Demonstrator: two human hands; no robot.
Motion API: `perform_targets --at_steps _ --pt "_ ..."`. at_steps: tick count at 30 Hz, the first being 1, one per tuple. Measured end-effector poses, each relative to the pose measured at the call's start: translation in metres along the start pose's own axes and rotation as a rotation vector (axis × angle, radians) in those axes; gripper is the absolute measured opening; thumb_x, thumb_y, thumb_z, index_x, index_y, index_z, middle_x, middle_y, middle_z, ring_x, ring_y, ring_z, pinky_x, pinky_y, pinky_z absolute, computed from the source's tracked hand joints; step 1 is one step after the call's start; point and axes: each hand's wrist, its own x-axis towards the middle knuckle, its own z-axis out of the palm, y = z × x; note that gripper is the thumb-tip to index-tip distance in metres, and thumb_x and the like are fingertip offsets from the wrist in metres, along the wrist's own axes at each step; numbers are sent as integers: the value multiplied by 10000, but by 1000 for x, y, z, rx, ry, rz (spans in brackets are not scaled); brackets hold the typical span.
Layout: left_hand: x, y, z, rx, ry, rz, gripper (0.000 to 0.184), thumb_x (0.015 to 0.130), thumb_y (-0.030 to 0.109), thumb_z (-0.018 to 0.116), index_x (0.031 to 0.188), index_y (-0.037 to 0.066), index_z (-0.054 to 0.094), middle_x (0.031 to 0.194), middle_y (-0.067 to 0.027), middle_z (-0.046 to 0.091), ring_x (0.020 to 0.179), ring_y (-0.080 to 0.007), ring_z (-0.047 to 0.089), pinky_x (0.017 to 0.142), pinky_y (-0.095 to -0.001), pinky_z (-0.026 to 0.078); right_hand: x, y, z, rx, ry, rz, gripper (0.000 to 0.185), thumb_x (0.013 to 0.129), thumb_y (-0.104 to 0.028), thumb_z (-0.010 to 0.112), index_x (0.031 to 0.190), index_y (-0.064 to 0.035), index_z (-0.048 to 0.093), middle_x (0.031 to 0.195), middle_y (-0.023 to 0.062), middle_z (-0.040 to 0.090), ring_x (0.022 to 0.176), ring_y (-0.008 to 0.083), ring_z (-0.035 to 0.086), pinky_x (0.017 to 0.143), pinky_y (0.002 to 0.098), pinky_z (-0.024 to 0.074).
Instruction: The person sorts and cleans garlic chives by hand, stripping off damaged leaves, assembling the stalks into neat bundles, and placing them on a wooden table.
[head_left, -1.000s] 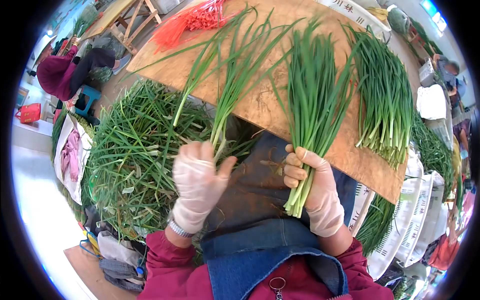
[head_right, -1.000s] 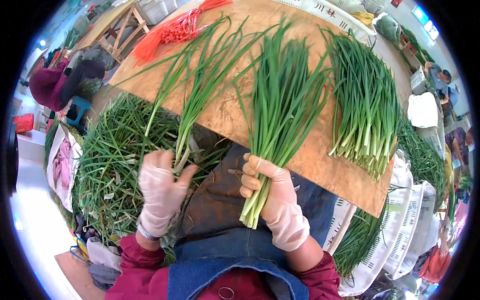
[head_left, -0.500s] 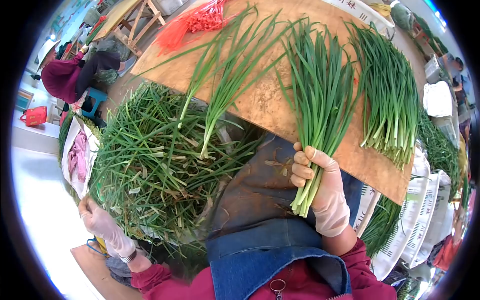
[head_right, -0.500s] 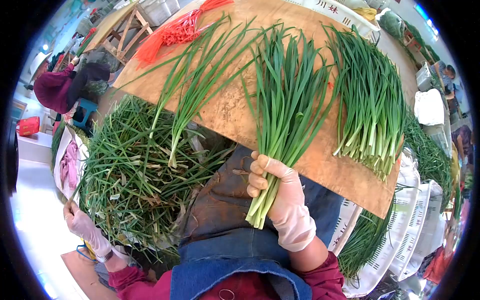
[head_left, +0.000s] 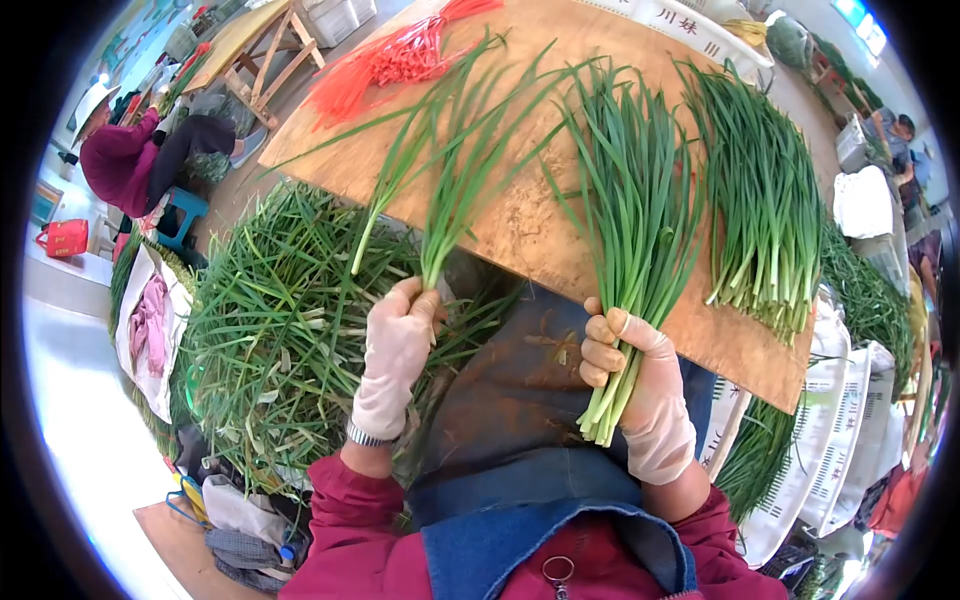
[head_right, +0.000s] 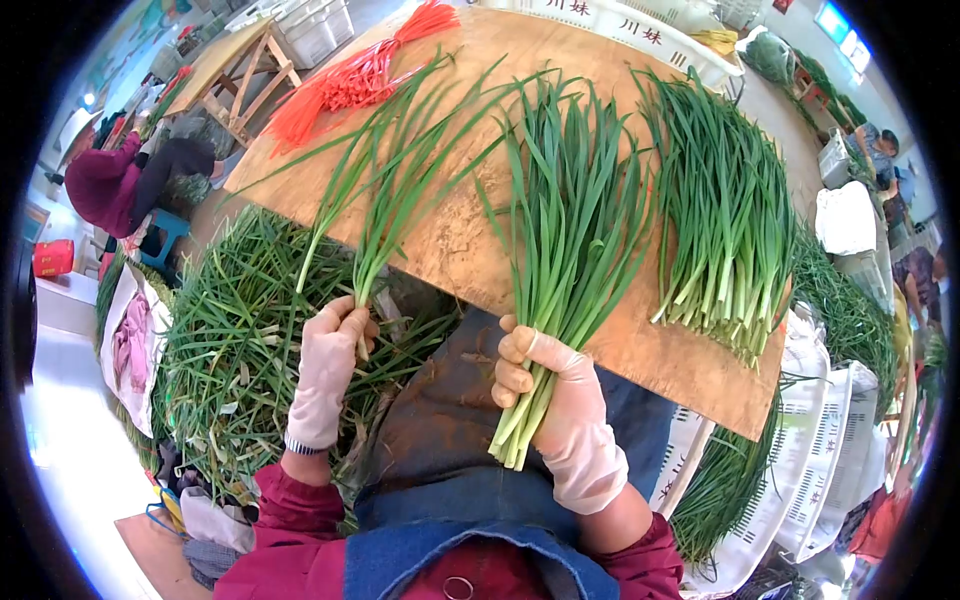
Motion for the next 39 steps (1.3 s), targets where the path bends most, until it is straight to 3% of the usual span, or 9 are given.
perform_targets --at_steps 5,8,12,16,22,26,32,38,39 --pt "-40 26 24 -412 0 40 139 836 34 583 966 9 625 627 12 554 449 -12 381 410 -150 285 3 5 -3 -46 23 -14 309 772 -100 635 1034 8 513 701 30 504 535 125 454 530 292 409" --pt "-56 32 39 -373 -36 72 163 812 -1 606 975 -10 621 724 3 587 598 -32 488 547 -169 398 4 10 1 -143 89 -54 297 762 -106 662 1010 -3 536 709 41 548 542 136 498 521 298 437" --pt "-58 25 61 180 22 796 228 761 -31 616 988 -10 612 731 -78 602 576 -151 570 530 -257 445 1 17 10 -299 167 -176 242 746 -125 695 931 -19 581 709 56 597 543 148 545 495 290 467" --pt "-71 26 68 461 -43 1002 370 689 -28 628 1054 18 587 692 -93 572 529 -253 573 464 -332 450 1 14 5 -353 171 -159 192 716 -73 694 869 0 605 688 68 611 520 152 549 489 285 477" --pt "-77 10 20 564 -224 844 242 701 -23 630 936 30 630 689 -108 588 542 -231 584 466 -305 446 6 12 -9 -300 194 -101 252 697 -35 656 931 24 584 696 90 614 508 152 541 495 293 481" --pt "-58 -17 -14 230 184 500 107 808 -26 591 898 5 638 710 -12 610 595 -71 512 514 -203 403 6 8 -13 -258 172 -102 271 699 -31 649 951 36 576 713 94 617 512 154 542 494 296 482" --pt "-12 -4 -41 704 683 624 173 800 58 600 948 -30 613 822 -132 602 752 -239 567 681 -298 451 8 14 -16 -233 173 -119 318 690 -61 663 978 28 559 754 106 612 589 190 579 534 325 504" --pt "48 -5 -41 740 549 361 311 858 242 539 933 -50 614 808 -184 609 779 -324 581 734 -364 446 3 13 -7 -182 237 -59 271 697 -45 645 943 39 568 790 132 616 705 258 629 674 416 541" --pt "47 7 -37 529 444 229 278 861 213 529 935 -40 618 736 -133 611 671 -235 577 627 -316 449 3 13 -7 -175 232 -51 258 698 -41 641 932 43 572 796 136 617 712 263 630 677 417 540"
